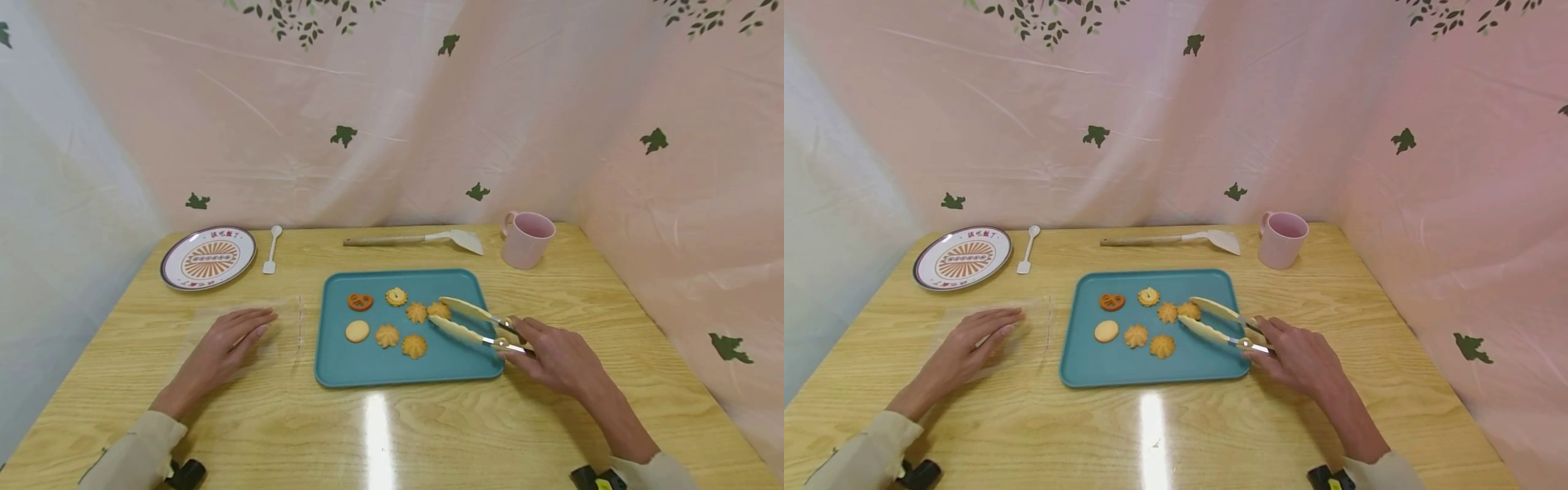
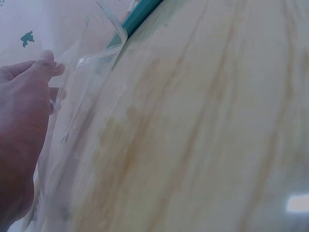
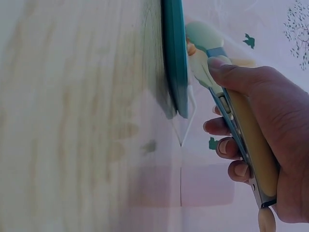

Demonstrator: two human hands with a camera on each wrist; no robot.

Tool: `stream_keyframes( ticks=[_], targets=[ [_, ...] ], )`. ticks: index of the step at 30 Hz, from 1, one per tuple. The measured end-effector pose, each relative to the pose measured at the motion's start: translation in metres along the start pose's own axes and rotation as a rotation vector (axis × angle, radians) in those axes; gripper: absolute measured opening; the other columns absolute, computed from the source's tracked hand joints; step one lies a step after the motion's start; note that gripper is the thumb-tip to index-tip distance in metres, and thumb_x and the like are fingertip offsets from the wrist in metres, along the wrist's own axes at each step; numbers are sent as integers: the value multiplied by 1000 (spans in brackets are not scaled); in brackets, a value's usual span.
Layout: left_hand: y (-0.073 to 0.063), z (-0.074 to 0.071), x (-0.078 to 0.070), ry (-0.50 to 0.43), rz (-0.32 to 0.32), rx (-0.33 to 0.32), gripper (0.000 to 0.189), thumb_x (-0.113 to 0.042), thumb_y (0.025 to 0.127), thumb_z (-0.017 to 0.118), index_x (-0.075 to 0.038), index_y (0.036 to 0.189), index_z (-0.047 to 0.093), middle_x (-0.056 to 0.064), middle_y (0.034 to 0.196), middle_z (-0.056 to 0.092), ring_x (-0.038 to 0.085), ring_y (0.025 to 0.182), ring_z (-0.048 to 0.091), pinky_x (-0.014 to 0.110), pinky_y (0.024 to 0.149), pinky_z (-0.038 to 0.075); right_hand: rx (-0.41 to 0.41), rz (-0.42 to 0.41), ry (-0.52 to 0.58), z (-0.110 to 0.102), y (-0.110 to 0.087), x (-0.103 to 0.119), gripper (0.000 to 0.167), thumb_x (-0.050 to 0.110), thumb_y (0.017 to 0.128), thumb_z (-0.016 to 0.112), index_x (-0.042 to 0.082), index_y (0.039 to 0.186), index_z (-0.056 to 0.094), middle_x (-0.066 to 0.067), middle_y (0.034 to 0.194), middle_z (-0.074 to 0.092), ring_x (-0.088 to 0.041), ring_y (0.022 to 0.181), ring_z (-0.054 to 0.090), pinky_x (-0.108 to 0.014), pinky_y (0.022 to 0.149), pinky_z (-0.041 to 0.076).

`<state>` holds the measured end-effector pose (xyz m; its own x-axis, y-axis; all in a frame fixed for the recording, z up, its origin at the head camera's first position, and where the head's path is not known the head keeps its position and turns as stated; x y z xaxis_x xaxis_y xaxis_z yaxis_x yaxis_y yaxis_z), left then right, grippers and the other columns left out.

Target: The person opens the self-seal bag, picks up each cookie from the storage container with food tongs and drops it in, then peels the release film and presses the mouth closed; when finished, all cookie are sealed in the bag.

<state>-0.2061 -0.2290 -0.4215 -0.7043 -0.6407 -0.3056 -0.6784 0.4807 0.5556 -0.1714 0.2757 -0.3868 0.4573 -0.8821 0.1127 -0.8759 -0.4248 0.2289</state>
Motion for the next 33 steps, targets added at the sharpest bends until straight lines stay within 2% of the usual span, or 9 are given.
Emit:
stream_keyframes(
  ticks=[12, 16, 19, 23, 29, 33],
  targets=[
    [0, 1, 1, 13, -7, 6, 31, 2, 97, 67, -2, 127, 71, 15, 130, 69, 36, 121, 61, 22, 115, 27, -41, -52, 27, 0, 6, 12, 50, 40, 90, 79, 5, 124, 69, 4, 86, 65, -7, 63, 55, -31, 52, 48],
    [0, 1, 1, 14, -13, 10, 31, 2, 97, 67, -2, 128, 71, 15, 131, 69, 37, 122, 60, 23, 116, 27, -60, -83, 41, 1, 11, 19, 52, 39, 90, 79, 4, 128, 69, -3, 95, 71, -12, 67, 63, -35, 55, 53],
    [0, 1, 1, 17, -20, 14, 31, 2, 98, 67, -2, 128, 71, 15, 131, 69, 37, 122, 60, 25, 116, 28, -56, -97, 53, 2, 15, 24, 54, 39, 90, 80, 3, 129, 68, -6, 99, 72, -13, 69, 63, -36, 57, 55],
    [0, 1, 0, 25, -29, 20, 30, 0, 99, 66, -2, 129, 71, 14, 131, 68, 35, 123, 60, 26, 115, 29, -50, -119, 58, 4, 23, 31, 52, 39, 90, 80, 5, 127, 68, -6, 97, 72, -8, 66, 58, -32, 55, 52],
    [0, 0, 0, 32, -32, 24, 31, 0, 99, 66, -2, 129, 71, 14, 132, 68, 35, 123, 60, 27, 115, 30, -64, -169, 69, 6, 33, 45, 52, 40, 91, 79, 4, 127, 68, -9, 103, 73, -13, 69, 65, -34, 57, 55],
    [0, 0, -1, 37, -36, 24, 31, 0, 99, 66, -2, 129, 71, 14, 131, 69, 35, 123, 60, 28, 115, 31, -78, -218, 67, 9, 41, 55, 52, 42, 92, 77, 4, 126, 68, -7, 100, 72, -14, 67, 64, -34, 56, 54]
  ],
)
Point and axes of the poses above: each hand's wrist, its own y-axis towards the middle knuckle, its own z-axis out of the palm, x = y × z, the point moved 6 cm from there along y, towards the middle knuckle
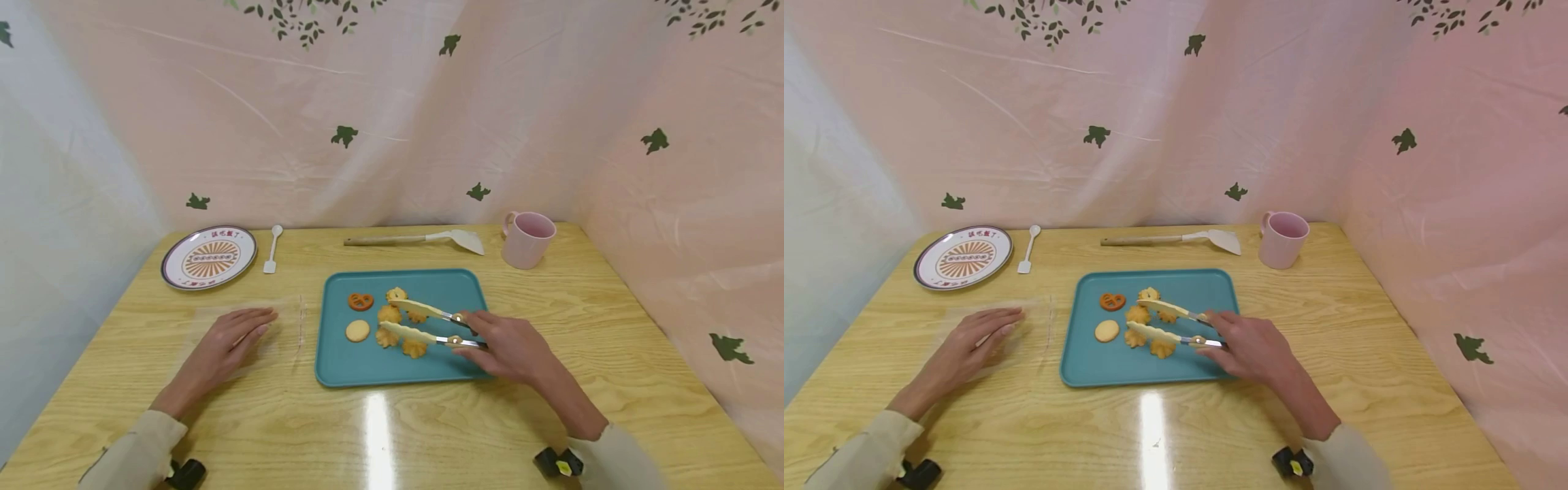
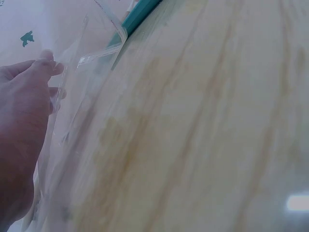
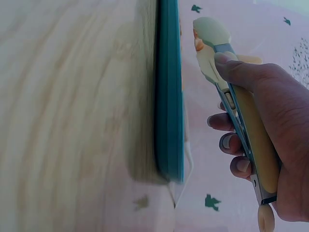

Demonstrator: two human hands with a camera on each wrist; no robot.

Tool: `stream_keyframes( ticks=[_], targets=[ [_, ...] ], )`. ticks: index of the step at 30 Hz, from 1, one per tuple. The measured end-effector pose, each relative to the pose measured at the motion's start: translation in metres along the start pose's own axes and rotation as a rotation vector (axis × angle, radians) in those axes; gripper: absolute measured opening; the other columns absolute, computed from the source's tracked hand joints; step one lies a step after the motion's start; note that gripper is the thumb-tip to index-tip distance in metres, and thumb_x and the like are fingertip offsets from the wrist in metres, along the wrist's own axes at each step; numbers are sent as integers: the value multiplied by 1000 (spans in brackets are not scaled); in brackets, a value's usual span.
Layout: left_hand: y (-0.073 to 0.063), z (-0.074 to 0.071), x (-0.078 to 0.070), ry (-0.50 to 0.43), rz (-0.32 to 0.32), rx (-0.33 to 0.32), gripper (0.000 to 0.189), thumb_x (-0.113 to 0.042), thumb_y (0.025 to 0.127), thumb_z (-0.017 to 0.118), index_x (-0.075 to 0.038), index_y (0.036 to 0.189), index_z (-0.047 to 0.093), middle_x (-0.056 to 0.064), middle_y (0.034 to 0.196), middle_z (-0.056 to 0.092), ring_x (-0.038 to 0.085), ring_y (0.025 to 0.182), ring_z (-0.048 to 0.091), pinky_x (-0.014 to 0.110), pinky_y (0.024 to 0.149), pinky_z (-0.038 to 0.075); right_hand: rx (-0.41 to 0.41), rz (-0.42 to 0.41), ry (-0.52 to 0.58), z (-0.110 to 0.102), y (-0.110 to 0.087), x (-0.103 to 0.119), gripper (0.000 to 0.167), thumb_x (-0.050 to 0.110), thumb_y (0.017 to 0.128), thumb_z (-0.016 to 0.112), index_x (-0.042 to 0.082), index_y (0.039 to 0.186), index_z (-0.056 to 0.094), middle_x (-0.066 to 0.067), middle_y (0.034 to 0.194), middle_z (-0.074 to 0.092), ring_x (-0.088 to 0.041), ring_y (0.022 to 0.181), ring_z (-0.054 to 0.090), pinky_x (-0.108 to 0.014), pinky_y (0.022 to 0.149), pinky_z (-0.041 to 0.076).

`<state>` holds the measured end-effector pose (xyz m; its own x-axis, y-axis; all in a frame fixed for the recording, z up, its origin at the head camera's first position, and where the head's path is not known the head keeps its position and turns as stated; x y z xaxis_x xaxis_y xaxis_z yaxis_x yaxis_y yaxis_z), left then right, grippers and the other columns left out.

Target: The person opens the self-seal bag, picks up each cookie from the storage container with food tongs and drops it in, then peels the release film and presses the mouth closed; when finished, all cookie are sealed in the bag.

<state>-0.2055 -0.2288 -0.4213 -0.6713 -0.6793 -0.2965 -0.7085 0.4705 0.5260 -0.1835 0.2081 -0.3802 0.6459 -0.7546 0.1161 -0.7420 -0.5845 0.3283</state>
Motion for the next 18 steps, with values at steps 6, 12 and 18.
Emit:
stream_keyframes(
  ticks=[6, 12, 18],
  targets=[
    [-1, 0, -1, 2, -7, 3, 30, -1, 100, 65, -2, 130, 70, 15, 131, 68, 35, 123, 60, 29, 115, 31, -38, -86, -8, 6, 14, 13, 52, 43, 92, 76, 5, 127, 69, -7, 104, 72, -17, 65, 66, -35, 54, 53],
    [0, -1, -1, -6, 5, -4, 30, -1, 100, 65, -1, 129, 70, 15, 132, 68, 36, 123, 59, 27, 116, 29, -26, -111, 10, 11, 30, 25, 56, 43, 91, 77, 5, 131, 69, -8, 109, 72, -19, 72, 69, -38, 57, 55],
    [0, -2, 0, -6, 11, -5, 30, -1, 100, 65, -2, 130, 70, 15, 132, 68, 36, 123, 59, 25, 116, 27, -16, -143, 42, 17, 44, 36, 54, 43, 91, 78, 4, 127, 69, -3, 103, 70, -15, 67, 62, -36, 59, 54]
  ],
)
Point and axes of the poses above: each hand's wrist, its own y-axis towards the middle knuckle, its own z-axis out of the palm, x = y × z, the point moved 6 cm from there along y, towards the middle knuckle
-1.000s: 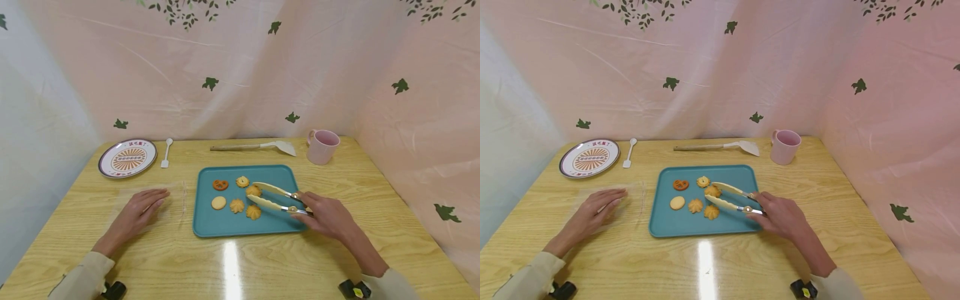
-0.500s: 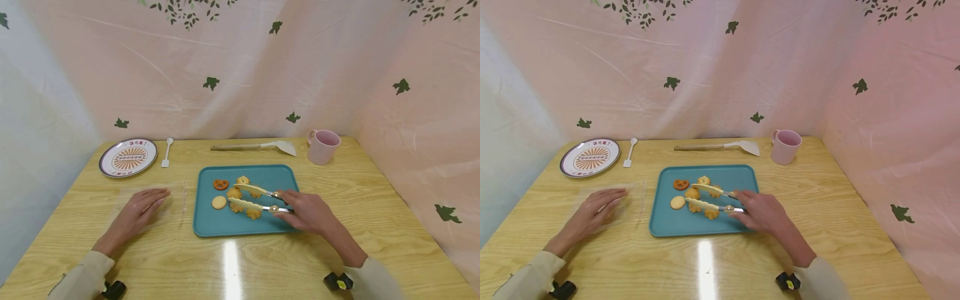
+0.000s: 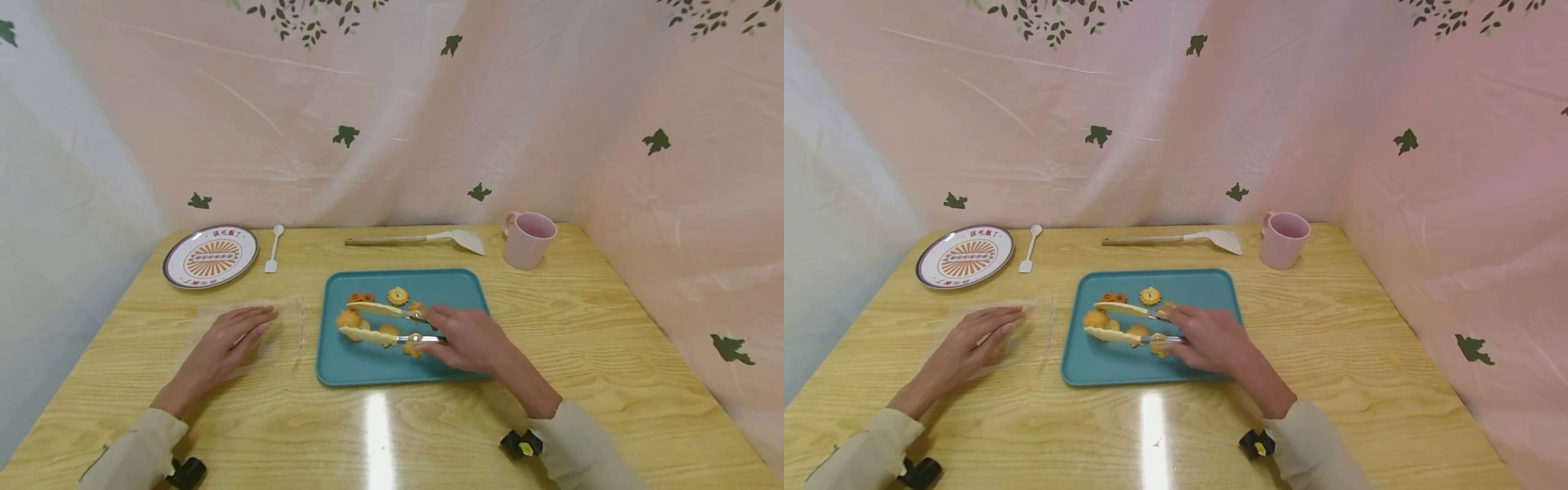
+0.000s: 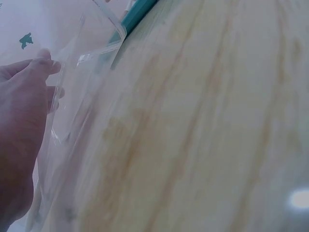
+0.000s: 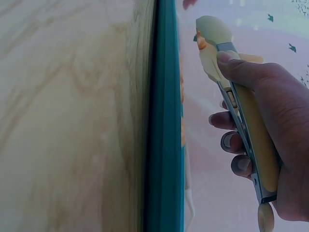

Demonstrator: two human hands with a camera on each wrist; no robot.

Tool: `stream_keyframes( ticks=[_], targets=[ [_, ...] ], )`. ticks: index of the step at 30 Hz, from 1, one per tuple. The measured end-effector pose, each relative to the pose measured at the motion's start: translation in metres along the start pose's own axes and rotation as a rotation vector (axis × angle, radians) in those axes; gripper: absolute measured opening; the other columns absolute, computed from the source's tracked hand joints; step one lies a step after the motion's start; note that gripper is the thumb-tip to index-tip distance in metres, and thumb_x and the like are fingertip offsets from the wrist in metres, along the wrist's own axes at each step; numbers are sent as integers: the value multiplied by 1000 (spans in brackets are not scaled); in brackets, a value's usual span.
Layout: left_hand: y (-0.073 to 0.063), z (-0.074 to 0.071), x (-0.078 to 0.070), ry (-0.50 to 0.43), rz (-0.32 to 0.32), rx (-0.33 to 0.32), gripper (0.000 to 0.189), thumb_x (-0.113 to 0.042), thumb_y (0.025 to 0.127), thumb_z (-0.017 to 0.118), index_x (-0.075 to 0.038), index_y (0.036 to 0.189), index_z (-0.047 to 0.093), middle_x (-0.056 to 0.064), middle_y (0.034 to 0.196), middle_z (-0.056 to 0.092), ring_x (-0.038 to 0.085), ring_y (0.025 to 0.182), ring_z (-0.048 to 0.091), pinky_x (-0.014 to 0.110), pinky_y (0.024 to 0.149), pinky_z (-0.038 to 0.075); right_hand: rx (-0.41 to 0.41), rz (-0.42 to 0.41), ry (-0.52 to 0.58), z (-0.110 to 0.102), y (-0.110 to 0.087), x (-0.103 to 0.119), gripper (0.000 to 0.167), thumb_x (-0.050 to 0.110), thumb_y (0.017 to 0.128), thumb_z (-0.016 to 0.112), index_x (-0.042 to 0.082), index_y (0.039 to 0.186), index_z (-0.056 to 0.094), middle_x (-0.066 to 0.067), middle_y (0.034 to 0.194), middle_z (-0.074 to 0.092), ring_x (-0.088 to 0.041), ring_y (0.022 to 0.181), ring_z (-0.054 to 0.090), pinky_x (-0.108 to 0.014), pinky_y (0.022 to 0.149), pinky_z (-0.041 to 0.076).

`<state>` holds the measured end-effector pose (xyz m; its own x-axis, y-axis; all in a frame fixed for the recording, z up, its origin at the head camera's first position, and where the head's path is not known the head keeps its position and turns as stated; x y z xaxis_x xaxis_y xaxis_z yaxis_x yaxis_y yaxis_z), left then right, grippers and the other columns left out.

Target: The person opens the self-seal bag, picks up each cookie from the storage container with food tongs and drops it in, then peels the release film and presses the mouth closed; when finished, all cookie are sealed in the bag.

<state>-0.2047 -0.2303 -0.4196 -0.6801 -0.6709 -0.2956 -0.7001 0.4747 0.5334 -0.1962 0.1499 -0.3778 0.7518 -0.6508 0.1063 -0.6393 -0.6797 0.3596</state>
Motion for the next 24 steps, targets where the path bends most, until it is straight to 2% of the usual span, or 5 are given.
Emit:
stream_keyframes(
  ticks=[7, 10, 15, 18, 24],
  targets=[
    [0, -1, -1, 10, -1, 2, 31, -1, 99, 66, -2, 130, 70, 15, 132, 68, 35, 124, 59, 24, 116, 28, 8, -15, -8, 9, 14, 8, 50, 45, 92, 77, 6, 123, 69, -1, 100, 68, -11, 61, 57, -30, 51, 49],
    [0, -1, -2, 16, -8, 8, 31, -1, 99, 66, -2, 130, 70, 15, 132, 68, 35, 124, 59, 29, 115, 32, 31, -8, 2, 13, 19, 11, 49, 46, 93, 76, 8, 122, 68, 0, 100, 67, -10, 59, 55, -30, 50, 47],
    [0, -1, -2, 21, -26, 20, 32, -1, 99, 66, -3, 131, 70, 14, 133, 68, 35, 124, 59, 37, 112, 37, 79, 7, -11, 21, 28, 16, 56, 50, 95, 72, 10, 133, 66, -4, 116, 71, -20, 74, 69, -38, 60, 56],
    [0, -1, -3, 21, -31, 23, 32, -1, 99, 66, -3, 131, 70, 14, 134, 67, 35, 124, 59, 38, 111, 38, 96, 6, -14, 25, 33, 20, 57, 51, 95, 71, 10, 135, 66, -6, 122, 71, -23, 83, 72, -40, 63, 58],
    [0, -1, -3, 29, -31, 26, 32, -1, 99, 66, -4, 131, 70, 14, 134, 67, 35, 124, 59, 44, 109, 39, 112, -8, 3, 31, 44, 26, 53, 50, 96, 70, 12, 133, 66, -2, 116, 71, -17, 75, 67, -37, 60, 55]
  ],
)
Point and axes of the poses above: each hand's wrist, its own y-axis towards the middle knuckle, its own z-axis out of the palm, x = y × z, the point moved 6 cm from there along y, towards the middle knuckle
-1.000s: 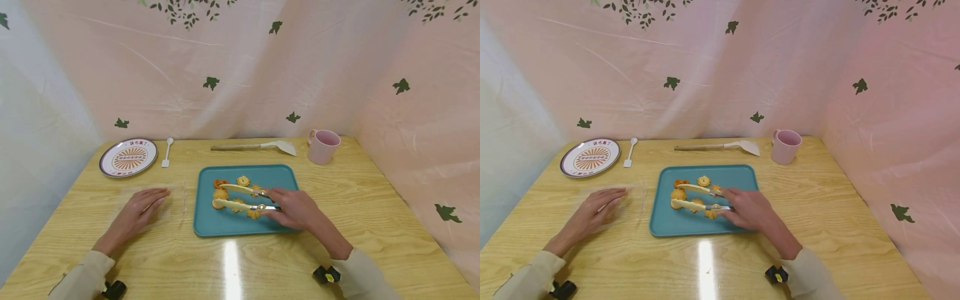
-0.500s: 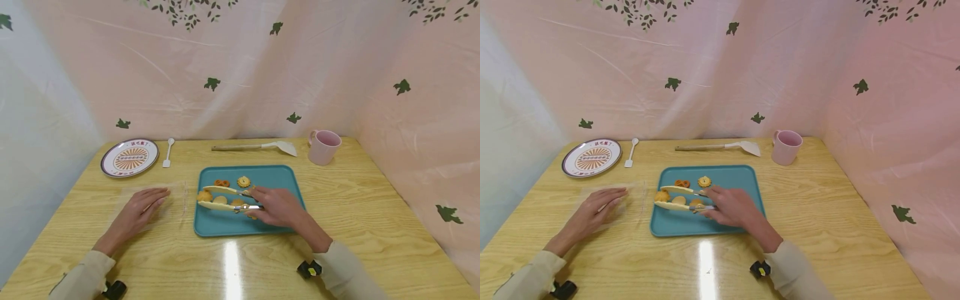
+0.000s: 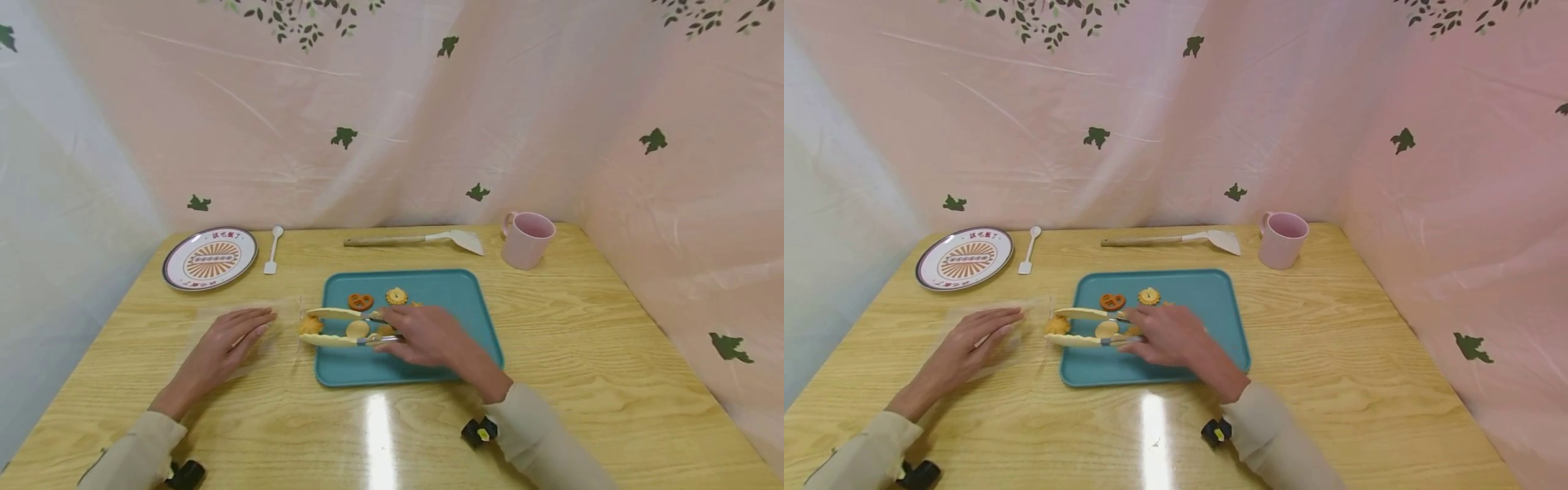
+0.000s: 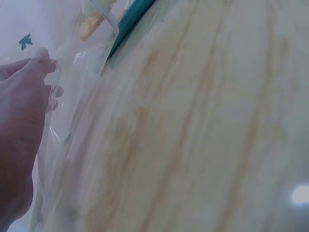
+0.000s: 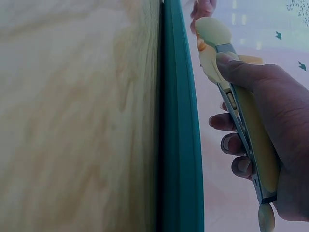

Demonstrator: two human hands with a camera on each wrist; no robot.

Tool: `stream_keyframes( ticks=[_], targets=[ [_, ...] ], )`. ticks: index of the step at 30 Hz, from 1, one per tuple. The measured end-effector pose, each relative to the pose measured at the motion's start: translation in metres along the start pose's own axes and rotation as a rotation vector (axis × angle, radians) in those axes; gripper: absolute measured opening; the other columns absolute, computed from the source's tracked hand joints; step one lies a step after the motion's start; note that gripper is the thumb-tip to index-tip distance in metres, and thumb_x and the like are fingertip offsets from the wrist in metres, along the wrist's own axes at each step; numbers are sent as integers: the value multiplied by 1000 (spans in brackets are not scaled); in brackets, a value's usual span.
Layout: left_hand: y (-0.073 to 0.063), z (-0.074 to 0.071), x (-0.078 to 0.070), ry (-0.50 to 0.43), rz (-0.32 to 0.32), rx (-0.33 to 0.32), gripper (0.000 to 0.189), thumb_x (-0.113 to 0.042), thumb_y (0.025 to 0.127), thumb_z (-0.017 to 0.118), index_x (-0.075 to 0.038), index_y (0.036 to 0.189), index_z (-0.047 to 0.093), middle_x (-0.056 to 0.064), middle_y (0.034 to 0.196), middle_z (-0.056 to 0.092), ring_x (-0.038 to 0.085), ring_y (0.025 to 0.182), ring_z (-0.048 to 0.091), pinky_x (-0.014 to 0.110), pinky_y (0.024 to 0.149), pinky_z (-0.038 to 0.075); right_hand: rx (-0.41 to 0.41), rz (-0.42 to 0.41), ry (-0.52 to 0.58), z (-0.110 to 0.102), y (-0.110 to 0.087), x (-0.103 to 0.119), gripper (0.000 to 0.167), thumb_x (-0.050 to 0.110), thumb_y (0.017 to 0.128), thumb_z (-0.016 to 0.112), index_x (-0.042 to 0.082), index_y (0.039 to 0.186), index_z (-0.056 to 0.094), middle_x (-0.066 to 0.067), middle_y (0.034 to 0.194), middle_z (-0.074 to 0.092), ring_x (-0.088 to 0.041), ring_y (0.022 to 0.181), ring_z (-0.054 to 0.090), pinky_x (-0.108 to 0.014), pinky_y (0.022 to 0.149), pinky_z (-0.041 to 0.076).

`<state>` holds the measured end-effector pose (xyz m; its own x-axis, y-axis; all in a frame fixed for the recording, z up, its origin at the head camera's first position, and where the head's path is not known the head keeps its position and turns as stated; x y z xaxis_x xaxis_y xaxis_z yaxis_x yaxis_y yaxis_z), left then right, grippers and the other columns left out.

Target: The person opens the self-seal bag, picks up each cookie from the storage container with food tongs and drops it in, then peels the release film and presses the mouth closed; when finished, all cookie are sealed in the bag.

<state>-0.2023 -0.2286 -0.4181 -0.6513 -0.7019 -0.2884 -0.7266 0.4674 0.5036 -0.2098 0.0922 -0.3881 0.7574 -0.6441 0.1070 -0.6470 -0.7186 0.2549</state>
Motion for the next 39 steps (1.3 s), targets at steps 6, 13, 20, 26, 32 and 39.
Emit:
stream_keyframes(
  ticks=[6, 13, 20, 26, 32, 39],
  targets=[
    [0, 0, 0, 6, 3, 1, 32, -1, 99, 66, -4, 131, 70, 13, 134, 67, 35, 124, 59, 48, 108, 40, 8, -36, -5, 4, 12, 6, 53, 51, 96, 71, 12, 131, 67, 0, 110, 71, -11, 66, 62, -32, 58, 53],
    [0, -1, -1, 3, 15, -7, 32, -2, 100, 66, -4, 131, 70, 14, 134, 67, 35, 125, 59, 40, 112, 37, 45, -34, 1, 9, 22, 12, 59, 53, 97, 69, 12, 140, 64, -2, 119, 71, -10, 60, 58, -31, 52, 49],
    [0, -1, -2, -5, 28, -18, 31, -2, 100, 66, -3, 130, 70, 15, 133, 67, 36, 124, 58, 30, 115, 32, 80, -58, 9, 14, 31, 16, 59, 51, 98, 68, 10, 141, 62, -5, 130, 68, -13, 63, 60, -31, 51, 49],
    [0, -1, -2, -5, 30, -17, 32, -1, 99, 66, -3, 131, 70, 15, 134, 67, 36, 125, 58, 29, 116, 31, 64, -81, -10, 15, 37, 20, 56, 52, 98, 68, 11, 136, 64, -3, 123, 70, -10, 65, 59, -28, 52, 48],
    [0, -1, -2, -7, 25, -17, 32, -2, 100, 66, -4, 131, 69, 15, 134, 67, 36, 125, 58, 27, 116, 29, 71, -85, -3, 19, 42, 21, 55, 52, 98, 68, 12, 137, 64, -3, 122, 70, -9, 64, 58, -27, 51, 45],
    [0, -1, -2, -7, 37, -33, 34, 0, 98, 67, -5, 132, 69, 14, 134, 67, 36, 125, 59, 23, 117, 26, 103, -83, 3, 24, 49, 23, 59, 53, 99, 65, 12, 142, 61, -6, 130, 67, -12, 71, 63, -30, 56, 49]
  ],
)
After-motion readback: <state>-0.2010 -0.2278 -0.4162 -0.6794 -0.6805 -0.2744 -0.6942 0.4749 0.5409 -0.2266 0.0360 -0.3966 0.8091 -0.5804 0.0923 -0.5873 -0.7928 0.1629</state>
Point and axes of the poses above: each hand's wrist, its own y-axis towards the middle knuckle, its own z-axis out of the palm, x = y × z, the point moved 6 cm from there along y, towards the middle knuckle
